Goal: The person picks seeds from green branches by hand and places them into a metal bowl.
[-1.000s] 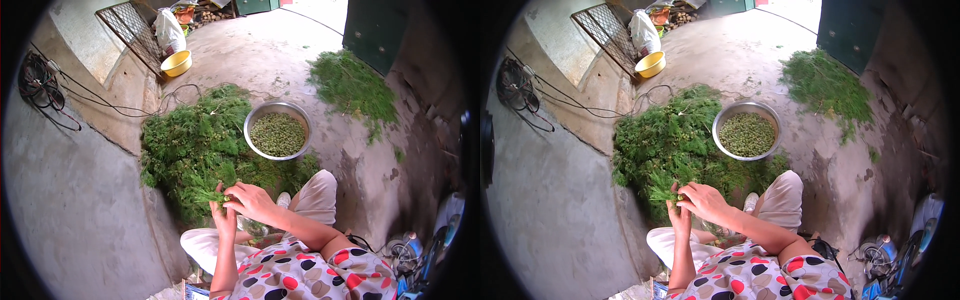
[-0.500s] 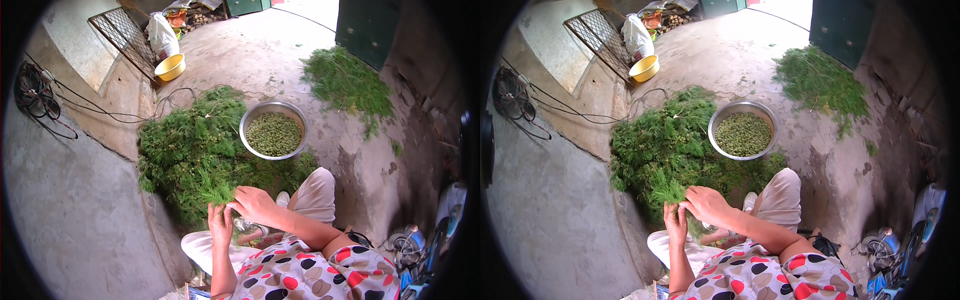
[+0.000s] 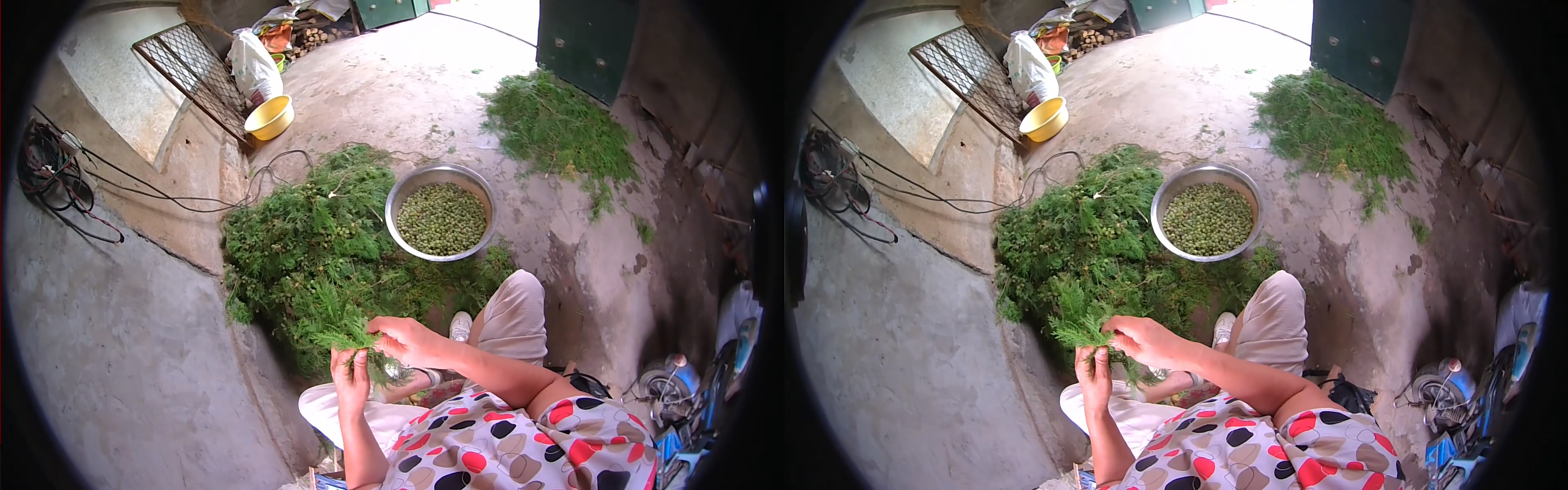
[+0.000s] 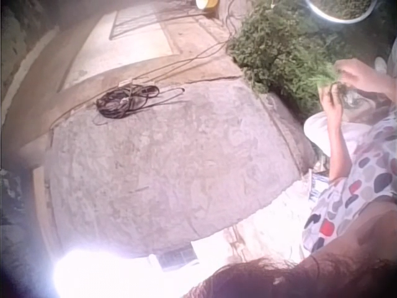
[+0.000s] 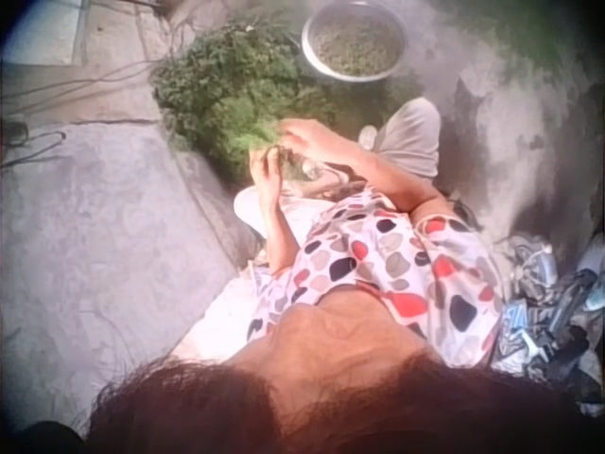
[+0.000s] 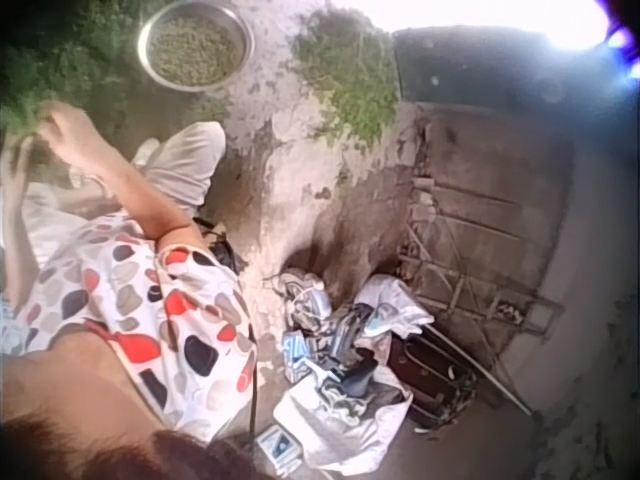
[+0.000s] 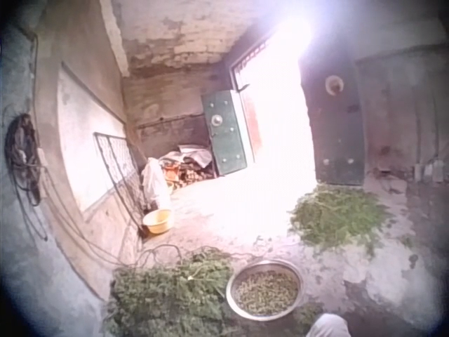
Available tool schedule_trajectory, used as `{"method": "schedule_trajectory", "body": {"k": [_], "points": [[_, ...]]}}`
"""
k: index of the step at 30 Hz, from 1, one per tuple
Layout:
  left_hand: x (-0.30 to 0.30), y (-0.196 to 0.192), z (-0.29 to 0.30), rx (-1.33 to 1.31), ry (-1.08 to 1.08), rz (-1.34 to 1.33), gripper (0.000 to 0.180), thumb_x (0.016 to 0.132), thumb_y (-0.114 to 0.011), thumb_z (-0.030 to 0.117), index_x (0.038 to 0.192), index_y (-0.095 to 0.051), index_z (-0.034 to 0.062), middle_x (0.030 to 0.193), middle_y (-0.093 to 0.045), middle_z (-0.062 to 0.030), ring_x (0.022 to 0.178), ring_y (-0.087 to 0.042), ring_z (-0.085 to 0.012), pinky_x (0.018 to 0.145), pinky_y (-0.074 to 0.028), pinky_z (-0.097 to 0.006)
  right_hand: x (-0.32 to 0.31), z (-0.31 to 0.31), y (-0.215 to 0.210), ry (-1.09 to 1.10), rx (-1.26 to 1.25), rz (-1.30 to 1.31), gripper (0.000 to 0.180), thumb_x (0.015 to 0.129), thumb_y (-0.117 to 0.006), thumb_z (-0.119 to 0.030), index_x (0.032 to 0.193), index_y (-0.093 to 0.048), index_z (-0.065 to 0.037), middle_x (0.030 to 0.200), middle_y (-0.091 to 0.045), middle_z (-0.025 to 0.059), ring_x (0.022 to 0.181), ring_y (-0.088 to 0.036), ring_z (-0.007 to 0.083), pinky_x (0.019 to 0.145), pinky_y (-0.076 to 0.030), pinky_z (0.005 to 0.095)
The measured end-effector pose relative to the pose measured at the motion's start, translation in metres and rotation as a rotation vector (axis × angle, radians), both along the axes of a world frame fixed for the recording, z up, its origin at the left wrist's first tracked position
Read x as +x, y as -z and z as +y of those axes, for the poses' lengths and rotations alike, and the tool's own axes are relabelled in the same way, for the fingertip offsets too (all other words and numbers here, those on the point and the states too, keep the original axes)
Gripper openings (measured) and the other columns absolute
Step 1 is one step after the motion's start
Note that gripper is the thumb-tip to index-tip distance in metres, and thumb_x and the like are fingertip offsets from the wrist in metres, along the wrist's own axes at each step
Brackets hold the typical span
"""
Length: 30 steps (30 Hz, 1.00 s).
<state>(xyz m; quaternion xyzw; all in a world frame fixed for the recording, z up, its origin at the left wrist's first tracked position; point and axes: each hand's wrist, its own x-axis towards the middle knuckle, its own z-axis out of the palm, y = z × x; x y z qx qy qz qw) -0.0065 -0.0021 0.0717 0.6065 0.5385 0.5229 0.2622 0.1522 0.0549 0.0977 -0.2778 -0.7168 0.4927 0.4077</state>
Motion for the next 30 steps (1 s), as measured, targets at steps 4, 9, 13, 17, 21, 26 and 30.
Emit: {"method": "schedule_trajectory", "body": {"k": [4,9,13,17,21,26,30], "points": [[-0.005,0.011,-0.002,-0.231,-0.080,-0.202,0.016,0.091,-0.050,0.018,0.090,-0.051,0.0017,0.087,-0.048,-0.0008,0.076,-0.042,-0.0111,0.070,-0.036,-0.024,0.001,0.003,-0.004,-0.084,-0.154,0.042,0.019,0.088,-0.050,-0.005,0.107,-0.051,0.000,0.079,-0.060,0.0079,0.067,-0.058,0.0128,0.060,-0.046,0.0255],[-0.003,0.014,0.010,-0.312,-0.366,-0.347,0.054,0.090,-0.050,0.038,0.131,-0.036,0.0049,0.128,-0.042,-0.0102,0.116,-0.039,-0.0157,0.095,-0.034,-0.029,0.018,0.017,-0.038,0.258,0.191,0.112,0.021,0.087,-0.047,-0.002,0.108,-0.051,-0.002,0.093,-0.058,0.0122,0.078,-0.061,0.0173,0.064,-0.050,0.0276],[-0.009,0.027,0.018,-0.388,-0.513,-0.679,0.062,0.086,-0.054,0.042,0.133,-0.032,0.0078,0.129,-0.040,-0.0060,0.111,-0.043,-0.0171,0.089,-0.039,-0.030,0.044,0.080,-0.030,0.650,0.620,-0.380,0.037,0.083,-0.049,0.001,0.120,-0.044,-0.002,0.112,-0.050,0.0182,0.103,-0.054,0.0278,0.083,-0.047,0.0369],[-0.009,0.023,0.016,-0.350,-0.486,-0.698,0.061,0.087,-0.053,0.042,0.133,-0.033,0.0061,0.128,-0.041,-0.0070,0.112,-0.042,-0.0174,0.091,-0.036,-0.029,0.045,0.084,-0.022,0.764,0.576,-0.555,0.048,0.081,-0.054,-0.003,0.126,-0.037,0.002,0.124,-0.042,0.0212,0.115,-0.044,0.0330,0.098,-0.036,0.0434],[-0.001,0.022,0.017,-0.342,-0.477,-0.691,0.059,0.090,-0.049,0.040,0.132,-0.034,0.0008,0.127,-0.041,-0.0091,0.114,-0.038,-0.0171,0.097,-0.029,-0.028,0.018,0.042,-0.023,0.455,0.346,-0.074,0.013,0.080,-0.059,-0.005,0.093,-0.057,-0.002,0.086,-0.060,0.0110,0.071,-0.060,0.0211,0.060,-0.048,0.0287],[0.008,0.011,0.017,-0.475,-0.356,-0.719,0.054,0.089,-0.050,0.040,0.129,-0.037,0.0053,0.122,-0.045,-0.0056,0.108,-0.045,-0.0161,0.089,-0.038,-0.027,-0.018,0.006,-0.003,0.186,0.420,-0.010,0.024,0.078,-0.061,-0.006,0.101,-0.056,-0.003,0.091,-0.056,0.0114,0.076,-0.059,0.0253,0.063,-0.050,0.0317],[0.018,0.006,0.014,-0.182,-0.155,-0.491,0.038,0.093,-0.046,0.029,0.118,-0.041,0.0001,0.110,-0.050,-0.0072,0.098,-0.046,-0.0137,0.086,-0.038,-0.027,-0.023,0.003,0.003,0.254,0.381,-0.214,0.029,0.078,-0.061,-0.009,0.105,-0.054,-0.005,0.098,-0.053,0.0104,0.080,-0.058,0.0287,0.067,-0.049,0.0337]]}}
